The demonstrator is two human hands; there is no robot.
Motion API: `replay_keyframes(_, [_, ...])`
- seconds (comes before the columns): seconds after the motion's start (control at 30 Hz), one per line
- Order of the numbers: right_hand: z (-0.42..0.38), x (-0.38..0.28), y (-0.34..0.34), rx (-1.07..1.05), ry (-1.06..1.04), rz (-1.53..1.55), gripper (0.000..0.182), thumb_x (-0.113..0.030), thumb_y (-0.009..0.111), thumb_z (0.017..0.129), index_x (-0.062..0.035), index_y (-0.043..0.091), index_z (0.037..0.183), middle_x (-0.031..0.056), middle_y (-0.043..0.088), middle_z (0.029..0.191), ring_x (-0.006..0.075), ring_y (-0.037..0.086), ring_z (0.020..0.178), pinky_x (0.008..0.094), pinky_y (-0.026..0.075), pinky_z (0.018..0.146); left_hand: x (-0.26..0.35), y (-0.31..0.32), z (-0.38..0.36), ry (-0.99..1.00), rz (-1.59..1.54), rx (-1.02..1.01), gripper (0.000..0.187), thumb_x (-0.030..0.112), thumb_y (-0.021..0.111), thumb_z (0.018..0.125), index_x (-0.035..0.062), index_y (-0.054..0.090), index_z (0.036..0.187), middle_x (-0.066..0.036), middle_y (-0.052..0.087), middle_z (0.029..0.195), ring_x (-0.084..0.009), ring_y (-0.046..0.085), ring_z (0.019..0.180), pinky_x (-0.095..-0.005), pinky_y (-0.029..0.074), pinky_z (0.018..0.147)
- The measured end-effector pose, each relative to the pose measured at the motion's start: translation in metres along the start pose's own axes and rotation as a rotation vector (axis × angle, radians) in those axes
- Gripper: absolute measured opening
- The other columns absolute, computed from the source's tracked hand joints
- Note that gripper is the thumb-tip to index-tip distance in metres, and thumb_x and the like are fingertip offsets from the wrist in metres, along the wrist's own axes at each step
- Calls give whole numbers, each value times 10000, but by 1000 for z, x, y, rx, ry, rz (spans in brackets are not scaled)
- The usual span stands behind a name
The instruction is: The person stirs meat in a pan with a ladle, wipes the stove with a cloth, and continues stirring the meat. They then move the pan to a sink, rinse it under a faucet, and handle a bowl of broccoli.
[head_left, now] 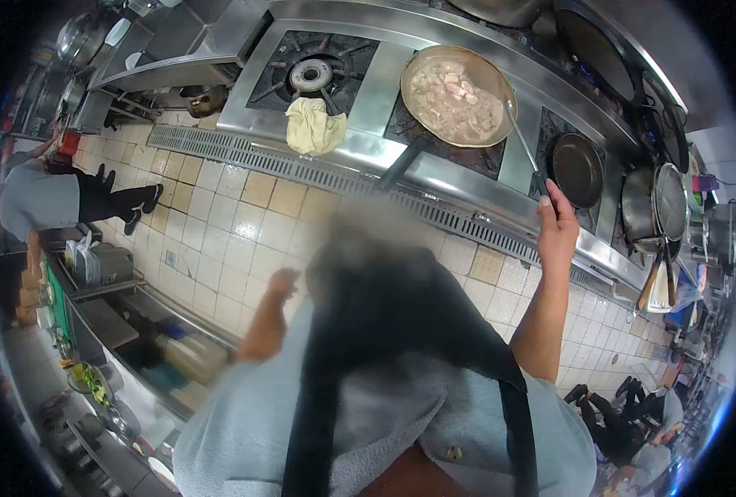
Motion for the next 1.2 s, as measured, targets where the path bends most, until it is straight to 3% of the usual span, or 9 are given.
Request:
replay_keyframes(0.07, [1,-2,9,87,-204,-146,331,-148,536,866,-77,564,1188,12,563,775,58,442,629,196,368,583,54,1,-38,-293,-168,71,529,320,593,816,55,465,1255,-101,575,1106,-245,586,842,-379,449,694])
replay_keyframes(0.17, [0,21,35,-20,26,-191,361,-162,522,869,-39,526,1209,92,616,880,132,555,743,258,446,715,34,-1,-14,-109,-31,24,528,328,586,819,77,457,1265,-86,570,1105,-245,585,835,-398,448,694])
replay_keyframes(0.4, [-17,18,98,-350,677,729,400,-169,507,887,-56,426,1262,5,483,657,62,347,423,211,261,352,59,-1,-36,-269,-149,46,526,338,585,816,84,464,1260,-85,572,1098,-253,585,836,-393,451,687])
replay_keyframes(0.53, [-22,7,92,-435,719,930,405,-171,511,887,-53,423,1264,12,495,667,61,351,419,208,262,350,41,-2,-26,-208,-4,14,418,176,570,842,80,478,1239,-73,534,1184,-183,612,821,-315,533,567])
replay_keyframes(0.67, [-32,-15,65,-413,679,817,381,-157,507,883,-59,456,1247,-4,486,645,51,349,421,201,256,350,51,-2,-41,-281,-163,73,530,335,598,808,78,469,1253,-88,574,1095,-253,588,827,-394,463,675])
replay_keyframes(0.83, [-39,-21,35,-308,581,576,349,-129,519,869,-67,518,1212,-31,468,624,28,342,428,188,246,364,30,1,-33,-266,-61,40,470,257,588,824,67,475,1238,-84,549,1140,-218,601,788,-347,492,603])
replay_keyframes(0.97, [-34,-24,19,-204,310,264,358,-102,533,854,-42,532,1207,8,553,758,59,469,586,203,391,531,-34,2,20,-36,121,-31,414,177,570,844,49,477,1226,-88,522,1172,-184,611,749,-303,518,553])
replay_keyframes(1.03, [-33,-32,15,-179,211,179,364,-94,533,850,-36,530,1209,23,575,814,73,503,657,211,430,613,15,2,-9,-140,33,-4,466,250,579,832,57,469,1242,-95,543,1145,-215,597,795,-347,487,623])
replay_keyframes(1.2, [-33,-26,31,-241,-46,-119,368,-107,534,837,-86,539,1204,163,626,991,277,606,892,333,448,805,59,2,-28,-221,-153,43,537,335,589,819,69,453,1266,-104,561,1123,-253,585,853,-396,457,694])
Point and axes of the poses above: each hand's wrist, its own z-axis towards the middle knuckle, its own y-axis out of the palm, x = y × z, the point moved 6 cm from there along z, towards the middle knuckle
